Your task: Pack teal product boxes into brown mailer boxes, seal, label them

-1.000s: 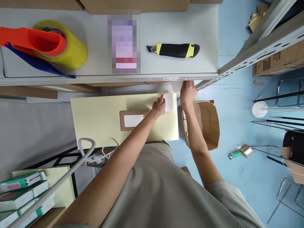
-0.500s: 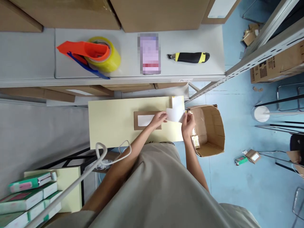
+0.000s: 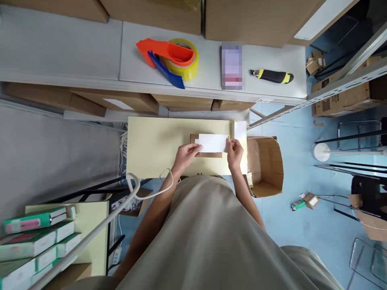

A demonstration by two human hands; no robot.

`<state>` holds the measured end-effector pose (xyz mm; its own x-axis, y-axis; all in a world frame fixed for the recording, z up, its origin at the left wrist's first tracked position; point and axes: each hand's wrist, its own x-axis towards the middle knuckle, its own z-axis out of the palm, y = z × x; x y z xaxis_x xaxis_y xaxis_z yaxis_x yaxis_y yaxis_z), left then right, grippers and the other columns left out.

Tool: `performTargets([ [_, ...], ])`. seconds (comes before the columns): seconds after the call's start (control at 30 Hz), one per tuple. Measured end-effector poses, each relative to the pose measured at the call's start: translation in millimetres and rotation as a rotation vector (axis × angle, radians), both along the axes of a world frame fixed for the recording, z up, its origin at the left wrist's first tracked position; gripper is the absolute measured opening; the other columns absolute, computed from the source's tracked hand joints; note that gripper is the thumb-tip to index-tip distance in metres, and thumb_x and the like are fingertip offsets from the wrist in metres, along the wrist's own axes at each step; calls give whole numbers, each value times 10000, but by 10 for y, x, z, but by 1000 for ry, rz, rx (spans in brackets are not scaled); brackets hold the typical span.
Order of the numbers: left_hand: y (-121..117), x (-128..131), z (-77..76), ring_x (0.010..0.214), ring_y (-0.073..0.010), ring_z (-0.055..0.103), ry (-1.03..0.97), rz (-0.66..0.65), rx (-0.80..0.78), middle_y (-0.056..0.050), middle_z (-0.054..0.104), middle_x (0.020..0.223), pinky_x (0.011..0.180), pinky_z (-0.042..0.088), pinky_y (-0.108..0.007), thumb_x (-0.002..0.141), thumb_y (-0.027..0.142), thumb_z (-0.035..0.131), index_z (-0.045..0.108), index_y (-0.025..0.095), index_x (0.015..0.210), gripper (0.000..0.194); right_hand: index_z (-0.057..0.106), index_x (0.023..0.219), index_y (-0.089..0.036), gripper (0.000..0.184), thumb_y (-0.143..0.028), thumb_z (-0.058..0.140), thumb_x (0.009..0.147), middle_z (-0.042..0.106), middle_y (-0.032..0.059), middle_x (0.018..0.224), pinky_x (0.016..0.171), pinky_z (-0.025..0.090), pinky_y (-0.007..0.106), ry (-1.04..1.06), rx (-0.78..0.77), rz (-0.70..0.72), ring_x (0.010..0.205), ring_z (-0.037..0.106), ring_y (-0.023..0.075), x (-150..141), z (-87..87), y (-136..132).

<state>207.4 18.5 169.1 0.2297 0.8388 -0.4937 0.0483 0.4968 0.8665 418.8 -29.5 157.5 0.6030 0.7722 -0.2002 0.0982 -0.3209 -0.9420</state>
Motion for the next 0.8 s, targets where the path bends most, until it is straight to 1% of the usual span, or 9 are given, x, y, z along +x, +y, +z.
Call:
performTargets([
  [0.07,-11,-158,129,771,-200,723,-31,-35,13,-82,797,865,758,599,-336,684,753,898,812,155,933,654,673,952,-197,556,-751,635,944,452,-68,655,606,372,262,-9,4,14,638,417,130,-109,74,41],
  [0.13,-31,-309,241,775,-193,709,-55,-85,34,-77,791,845,735,577,-322,727,699,892,820,158,961,594,675,954,-195,541,-735,650,945,454,-68,653,613,380,265,-16,2,33,640,420,130,-201,127,63],
  [0.23,-56,-513,337,722,-175,666,-58,-149,53,-59,757,771,650,518,-294,750,623,890,823,168,961,506,687,967,-190,524,-712,666,946,496,-56,673,635,403,271,-20,9,68,661,463,135,-321,169,68],
  [0.37,-69,-724,342,621,-151,598,-42,-200,46,-38,710,691,552,429,-271,756,582,869,817,183,914,432,705,983,-190,531,-716,646,955,594,-15,752,692,456,279,-64,3,110,744,556,157,-468,197,55],
  [0.47,-81,-824,341,619,-150,593,-62,-216,39,-69,753,757,515,394,-261,756,562,860,811,184,890,404,713,986,-192,534,-719,633,967,654,12,818,734,485,288,-87,17,127,791,593,167,-563,214,48],
  [0.57,-102,-886,372,644,-149,607,-94,-206,25,-103,801,864,502,396,-251,746,537,863,803,182,879,383,723,984,-191,512,-698,650,975,676,23,845,749,502,293,-82,49,136,806,615,172,-630,220,50],
  [0.67,-120,-929,401,626,-135,590,-115,-205,5,-105,809,871,484,384,-239,739,502,863,804,176,879,360,732,996,-187,515,-695,653,977,693,36,877,744,516,291,-88,53,147,830,638,178,-673,208,61],
  [0.8,-118,-974,398,599,-126,578,-118,-219,1,-113,818,884,461,378,-232,737,494,855,808,171,889,361,735,1008,-188,519,-700,660,968,731,52,917,765,542,294,-85,43,154,869,669,188,-728,201,68],
])
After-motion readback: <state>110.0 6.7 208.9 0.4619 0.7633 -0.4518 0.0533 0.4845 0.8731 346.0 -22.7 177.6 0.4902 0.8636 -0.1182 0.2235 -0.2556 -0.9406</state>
